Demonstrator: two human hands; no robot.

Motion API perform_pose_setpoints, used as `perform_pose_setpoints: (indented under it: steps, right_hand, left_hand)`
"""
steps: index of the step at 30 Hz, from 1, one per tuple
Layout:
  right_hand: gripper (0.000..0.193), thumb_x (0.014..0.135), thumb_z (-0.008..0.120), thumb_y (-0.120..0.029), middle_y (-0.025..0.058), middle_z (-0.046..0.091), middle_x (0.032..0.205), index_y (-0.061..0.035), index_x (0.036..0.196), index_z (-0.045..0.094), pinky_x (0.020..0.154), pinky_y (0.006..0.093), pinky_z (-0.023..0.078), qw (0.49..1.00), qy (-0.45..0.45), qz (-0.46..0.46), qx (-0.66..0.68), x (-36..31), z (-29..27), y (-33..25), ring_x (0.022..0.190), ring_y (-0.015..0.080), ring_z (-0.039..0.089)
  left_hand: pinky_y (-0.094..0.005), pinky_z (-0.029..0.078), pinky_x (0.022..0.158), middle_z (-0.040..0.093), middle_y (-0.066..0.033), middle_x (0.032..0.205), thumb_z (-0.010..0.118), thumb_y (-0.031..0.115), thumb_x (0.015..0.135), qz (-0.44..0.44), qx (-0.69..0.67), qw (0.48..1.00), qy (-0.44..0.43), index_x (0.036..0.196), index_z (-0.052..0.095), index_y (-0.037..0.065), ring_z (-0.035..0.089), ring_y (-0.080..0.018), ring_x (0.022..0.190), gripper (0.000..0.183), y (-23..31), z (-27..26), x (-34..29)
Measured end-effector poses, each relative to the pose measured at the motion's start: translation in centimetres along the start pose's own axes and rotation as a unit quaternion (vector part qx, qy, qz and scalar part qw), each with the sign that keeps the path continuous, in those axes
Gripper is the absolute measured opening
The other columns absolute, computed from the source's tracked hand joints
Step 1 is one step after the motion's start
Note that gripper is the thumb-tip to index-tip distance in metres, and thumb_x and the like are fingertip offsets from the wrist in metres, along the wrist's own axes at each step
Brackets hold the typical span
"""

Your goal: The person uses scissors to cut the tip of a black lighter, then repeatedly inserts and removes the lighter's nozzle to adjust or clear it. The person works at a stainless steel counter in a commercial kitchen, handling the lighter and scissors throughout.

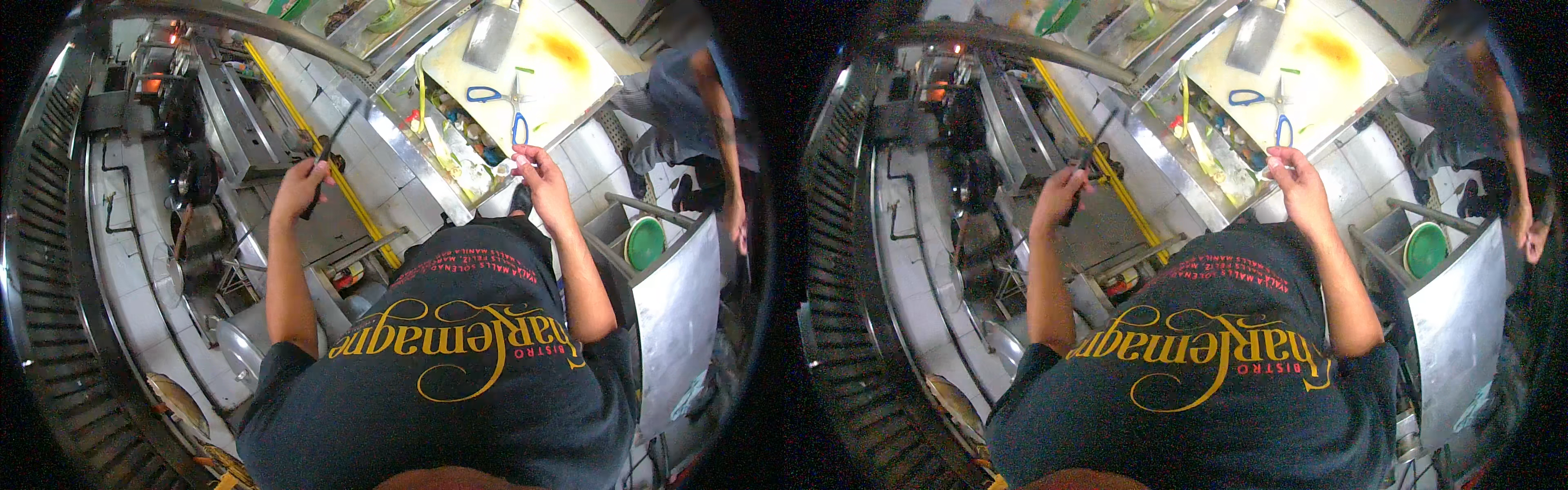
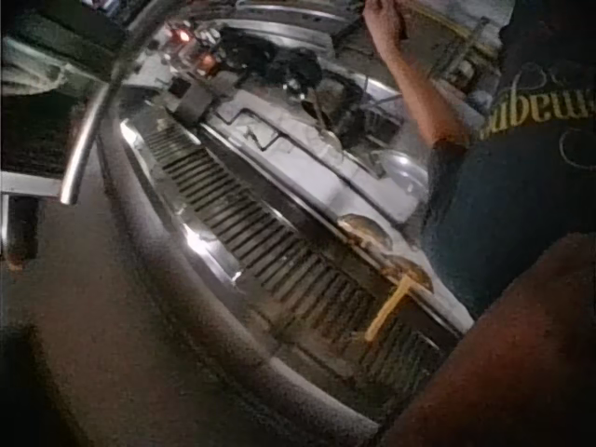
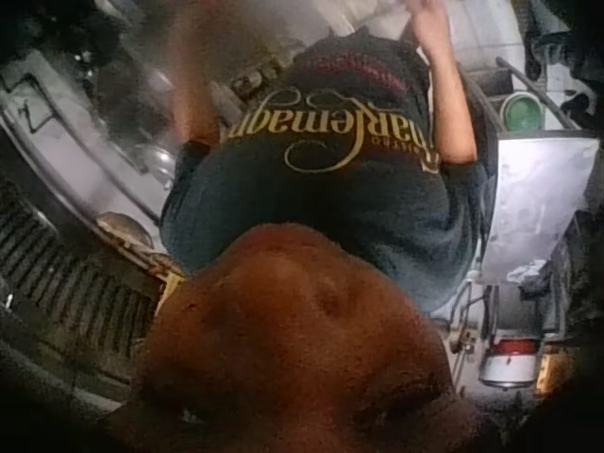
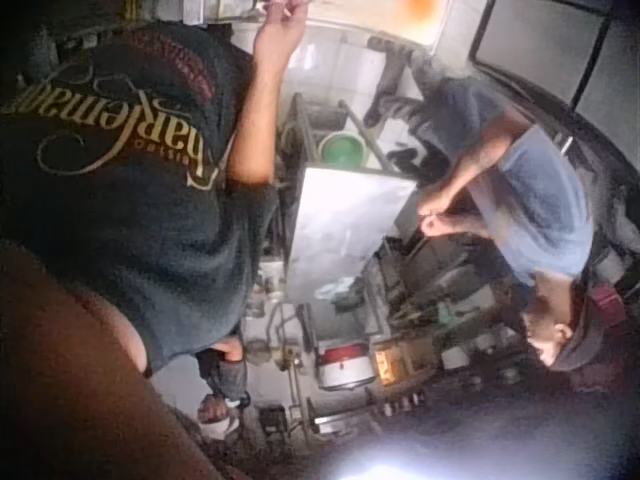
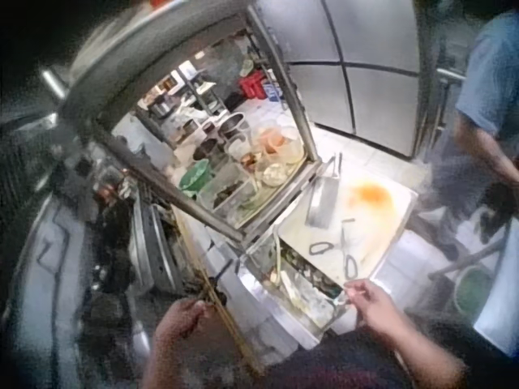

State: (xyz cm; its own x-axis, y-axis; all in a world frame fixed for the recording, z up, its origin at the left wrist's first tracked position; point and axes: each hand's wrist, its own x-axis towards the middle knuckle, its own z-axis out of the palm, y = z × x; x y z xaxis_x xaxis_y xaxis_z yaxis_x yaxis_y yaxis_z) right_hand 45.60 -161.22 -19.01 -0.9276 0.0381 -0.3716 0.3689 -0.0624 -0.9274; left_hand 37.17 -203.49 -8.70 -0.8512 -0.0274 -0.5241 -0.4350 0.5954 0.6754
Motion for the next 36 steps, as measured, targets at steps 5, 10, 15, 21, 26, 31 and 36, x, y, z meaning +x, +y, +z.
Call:
perform_pose_setpoints:
  steps: [5,10,15,21,26,31,36]
  right_hand:
    - [0.034,0.102,0.055,-0.027,0.0057,0.065,0.115,-0.0045,0.127,0.058,0.09,0.0303,0.045,1.0,-0.007,0.009,0.014,-0.2,0.2,-0.4,0.097,0.0145,0.061]
    - [0.032,0.102,0.056,-0.023,0.006,0.065,0.114,-0.0025,0.127,0.058,0.094,0.0317,0.046,0.999,-0.014,-0.006,0.036,0.0,0.0,1.4,0.099,0.0146,0.06]
    - [0.032,0.102,0.056,-0.024,0.0049,0.065,0.114,-0.0039,0.126,0.059,0.088,0.029,0.046,0.997,0.021,0.029,0.065,-1.6,-2.3,3.6,0.097,0.0132,0.06]
    - [0.033,0.103,0.055,-0.026,0.0041,0.064,0.113,-0.0045,0.127,0.06,0.087,0.0279,0.044,0.984,0.107,0.049,0.135,-3.6,-6.0,6.6,0.097,0.0128,0.057]
    - [0.036,0.102,0.056,-0.03,0.005,0.065,0.113,-0.0051,0.127,0.061,0.088,0.0289,0.044,0.982,0.134,0.048,0.122,-4.2,-8.0,7.0,0.098,0.0137,0.059]
    - [0.035,0.102,0.055,-0.03,0.005,0.064,0.116,-0.0056,0.127,0.06,0.089,0.0283,0.043,0.982,0.128,0.045,0.129,-3.5,-8.1,5.8,0.099,0.0132,0.057]
    - [0.034,0.101,0.058,-0.027,0.006,0.066,0.111,-0.0034,0.125,0.06,0.089,0.0307,0.045,0.982,0.107,0.027,0.156,-2.6,-7.2,5.8,0.098,0.0156,0.062]
  left_hand:
    - [-0.0391,0.054,0.064,0.063,-0.0135,0.103,0.067,0.025,0.091,0.209,0.366,0.9,0.112,0.122,0.052,0.009,0.065,-0.0239,0.073,0.037,7.0,-2.6,2.2]
    - [-0.0482,0.053,0.084,0.066,-0.0148,0.114,0.068,0.018,0.083,0.246,0.665,0.704,-0.018,0.122,0.056,0.014,0.064,-0.0384,0.104,0.041,17.3,1.8,7.5]
    - [-0.0502,0.054,0.079,0.069,-0.0106,0.111,0.064,0.013,0.083,0.226,0.796,0.543,-0.142,0.113,0.066,0.019,0.067,-0.035,0.099,0.031,19.5,4.5,13.3]
    - [-0.0484,0.054,0.083,0.07,-0.0123,0.107,0.069,0.02,0.083,0.249,0.775,0.573,-0.098,0.114,0.068,0.019,0.067,-0.0345,0.102,0.031,20.4,6.1,15.2]
    - [-0.0467,0.053,0.088,0.071,-0.0141,0.11,0.074,0.029,0.081,0.179,0.757,0.611,-0.145,0.117,0.068,0.017,0.066,-0.036,0.104,0.039,20.7,5.2,15.7]
    - [-0.0445,0.052,0.089,0.071,-0.0173,0.108,0.077,0.027,0.079,0.154,0.676,0.708,-0.133,0.115,0.068,0.012,0.067,-0.0373,0.102,0.039,19.8,3.6,15.2]
    - [-0.0432,0.052,0.091,0.071,-0.018,0.108,0.077,0.026,0.079,0.168,0.7,0.69,-0.076,0.116,0.069,0.01,0.067,-0.0368,0.102,0.041,19.0,3.3,14.7]
